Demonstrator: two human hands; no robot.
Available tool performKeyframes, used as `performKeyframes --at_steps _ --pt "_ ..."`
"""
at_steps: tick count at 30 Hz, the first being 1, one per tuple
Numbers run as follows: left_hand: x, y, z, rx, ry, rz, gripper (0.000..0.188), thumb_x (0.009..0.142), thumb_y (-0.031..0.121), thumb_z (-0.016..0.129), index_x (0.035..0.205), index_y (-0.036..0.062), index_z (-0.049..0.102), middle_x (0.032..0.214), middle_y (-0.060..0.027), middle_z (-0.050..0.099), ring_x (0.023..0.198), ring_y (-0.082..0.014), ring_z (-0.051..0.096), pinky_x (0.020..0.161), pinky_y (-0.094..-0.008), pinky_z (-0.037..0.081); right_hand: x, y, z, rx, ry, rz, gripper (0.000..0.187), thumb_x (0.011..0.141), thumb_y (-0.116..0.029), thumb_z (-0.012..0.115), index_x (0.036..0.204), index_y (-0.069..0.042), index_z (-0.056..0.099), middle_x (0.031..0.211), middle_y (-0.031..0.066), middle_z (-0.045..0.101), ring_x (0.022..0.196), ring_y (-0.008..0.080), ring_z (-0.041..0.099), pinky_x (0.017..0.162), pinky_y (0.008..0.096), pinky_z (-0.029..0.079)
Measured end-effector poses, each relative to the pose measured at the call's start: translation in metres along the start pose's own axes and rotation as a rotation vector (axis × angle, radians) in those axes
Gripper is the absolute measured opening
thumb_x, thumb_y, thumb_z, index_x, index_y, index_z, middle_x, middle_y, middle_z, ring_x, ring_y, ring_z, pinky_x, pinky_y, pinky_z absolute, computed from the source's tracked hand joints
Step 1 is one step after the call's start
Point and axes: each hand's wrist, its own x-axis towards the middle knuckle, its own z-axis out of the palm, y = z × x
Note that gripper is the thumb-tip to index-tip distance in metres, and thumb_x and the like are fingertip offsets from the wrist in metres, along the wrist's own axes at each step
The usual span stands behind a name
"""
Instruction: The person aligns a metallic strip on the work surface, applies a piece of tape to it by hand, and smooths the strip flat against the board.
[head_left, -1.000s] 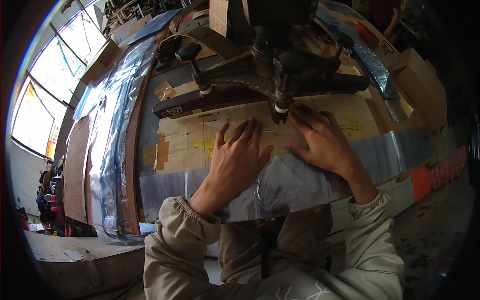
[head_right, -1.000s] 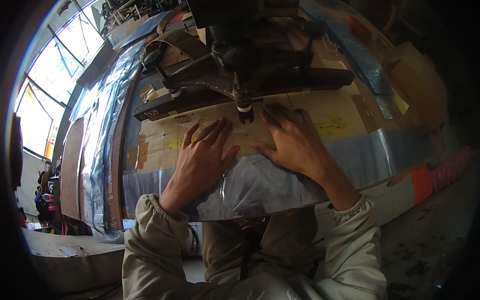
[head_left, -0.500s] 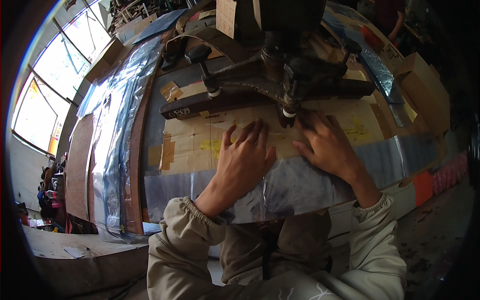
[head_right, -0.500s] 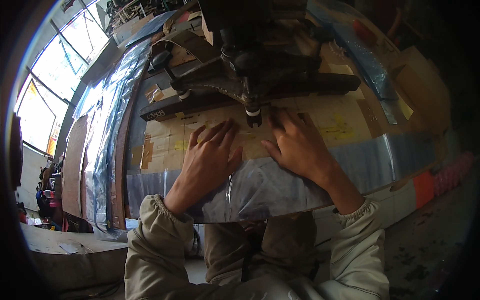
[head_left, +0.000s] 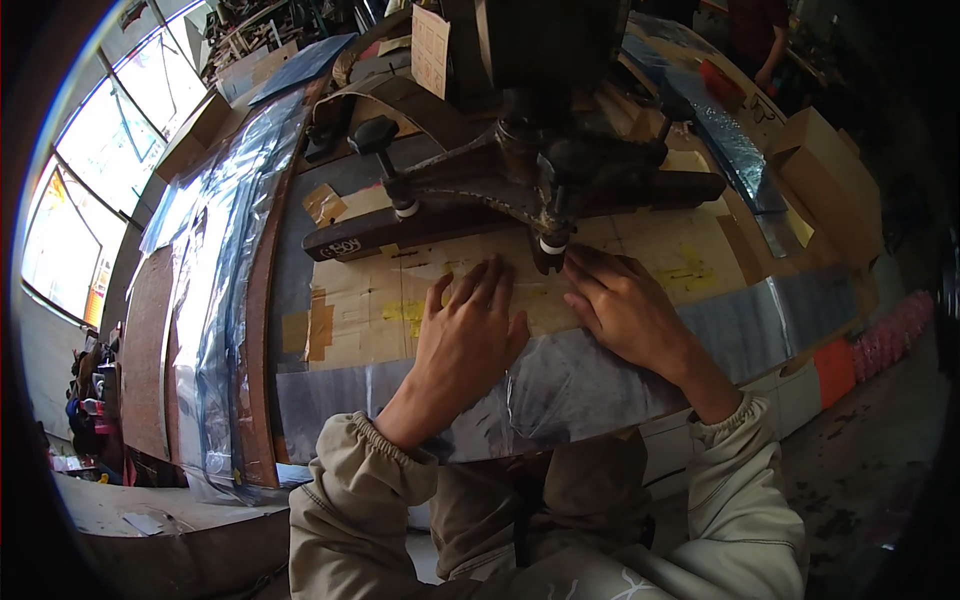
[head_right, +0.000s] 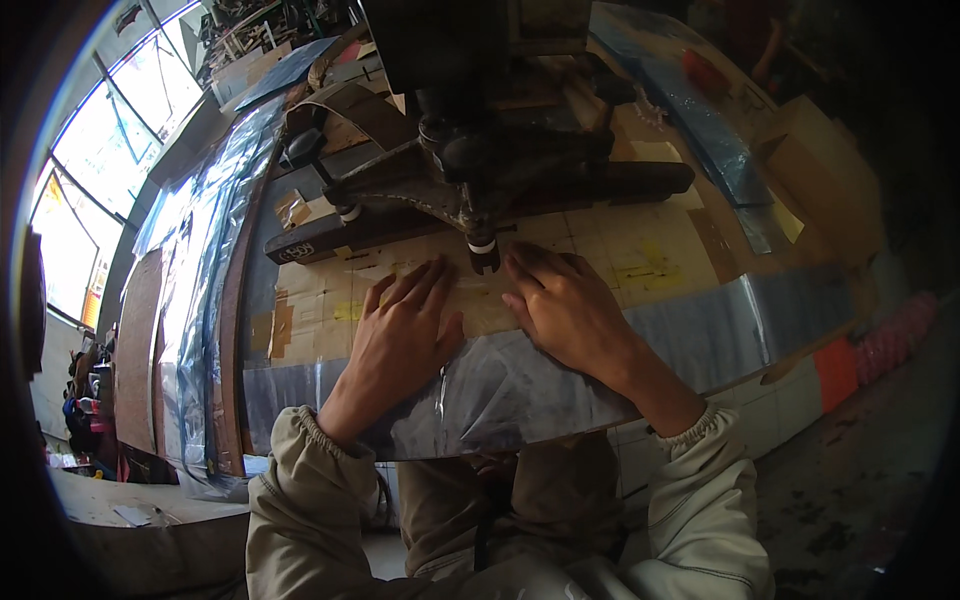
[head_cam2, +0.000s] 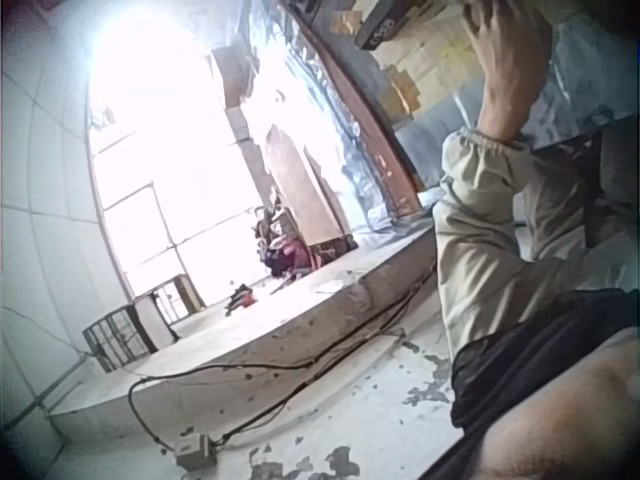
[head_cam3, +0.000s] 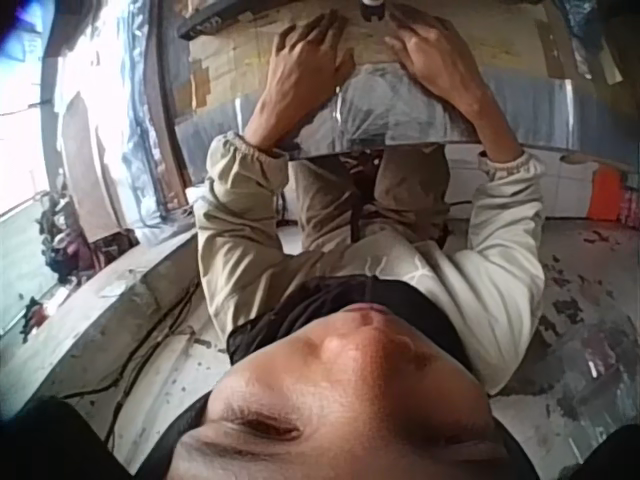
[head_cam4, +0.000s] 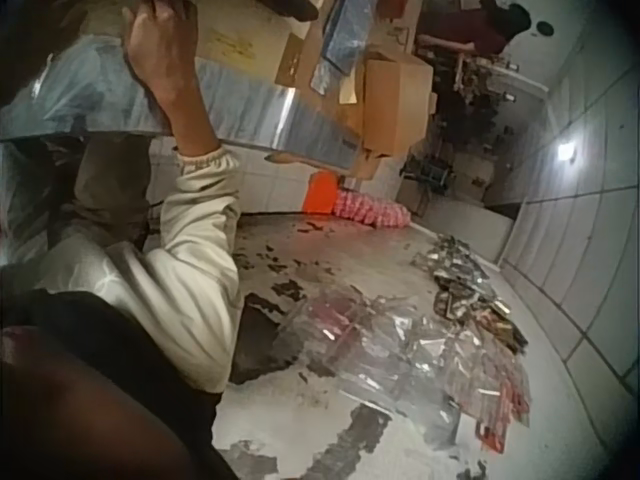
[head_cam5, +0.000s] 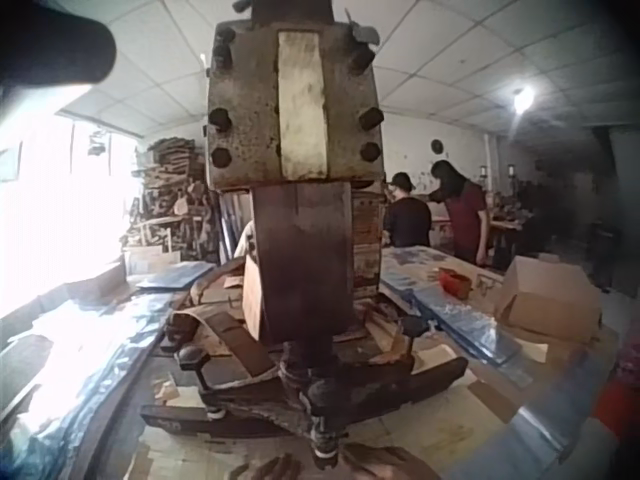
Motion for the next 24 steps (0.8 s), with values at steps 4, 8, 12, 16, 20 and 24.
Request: performKeyframes --at_steps 4,8,12,16,20,24 --pt "0.001 0.0 -0.003 -0.003 -0.02 0.005 0.046 0.084 0.024 0.055 0.12 -0.0035 0.051 0.128 -0.0193 0.051 0.119 -0.0264 0.049 0.1 -0.0457 0.034 -0.001 0.003 0.004 -0.006 0.024 -0.012 0.036 0.089 -0.022 0.054 0.112 0.005 0.059 0.118 0.0161 0.058 0.108 0.0265 0.056 0.095 0.0377 0.042" --pt "0.002 -0.001 -0.001 -0.008 -0.035 0.004 0.047 0.085 0.024 0.054 0.122 -0.0038 0.051 0.129 -0.0199 0.051 0.12 -0.0272 0.048 0.101 -0.0443 0.034 -0.001 0.005 0.007 -0.009 0.005 0.002 0.037 0.09 -0.021 0.052 0.116 0.005 0.057 0.121 0.0162 0.056 0.108 0.0271 0.056 0.096 0.0386 0.041" --pt "0.004 -0.001 -0.001 0.0 -0.032 0.016 0.047 0.085 0.023 0.054 0.122 -0.0044 0.05 0.129 -0.0208 0.051 0.12 -0.0286 0.049 0.101 -0.0436 0.035 -0.002 0.007 0.006 -0.032 -0.006 0.015 0.039 0.091 -0.023 0.052 0.119 0.003 0.055 0.124 0.0144 0.054 0.113 0.0265 0.053 0.097 0.0416 0.039" --pt "0.005 -0.001 -0.002 -0.019 -0.046 0.009 0.047 0.085 0.023 0.053 0.123 -0.0051 0.049 0.129 -0.0216 0.05 0.12 -0.0297 0.049 0.101 -0.0445 0.035 -0.003 0.009 0.008 -0.038 -0.005 0.015 0.039 0.091 -0.025 0.052 0.12 0.001 0.055 0.126 0.0127 0.054 0.118 0.0255 0.049 0.098 0.0426 0.038" --pt "0.006 -0.001 -0.003 -0.029 -0.058 0.003 0.047 0.086 0.023 0.053 0.123 -0.0058 0.048 0.13 -0.0226 0.049 0.121 -0.0309 0.048 0.101 -0.0453 0.035 -0.002 0.011 0.008 -0.064 -0.018 0.006 0.039 0.092 -0.025 0.051 0.12 0.001 0.055 0.127 0.012 0.053 0.122 0.0252 0.046 0.098 0.0423 0.038" --pt "0.005 -0.002 -0.003 -0.036 -0.06 -0.006 0.047 0.086 0.022 0.052 0.124 -0.0062 0.048 0.129 -0.0231 0.049 0.121 -0.0316 0.048 0.101 -0.0459 0.036 -0.001 0.009 0.008 -0.045 -0.032 0.01 0.039 0.092 -0.025 0.049 0.121 0.001 0.055 0.128 0.0118 0.052 0.123 0.0263 0.045 0.1 0.0432 0.036"
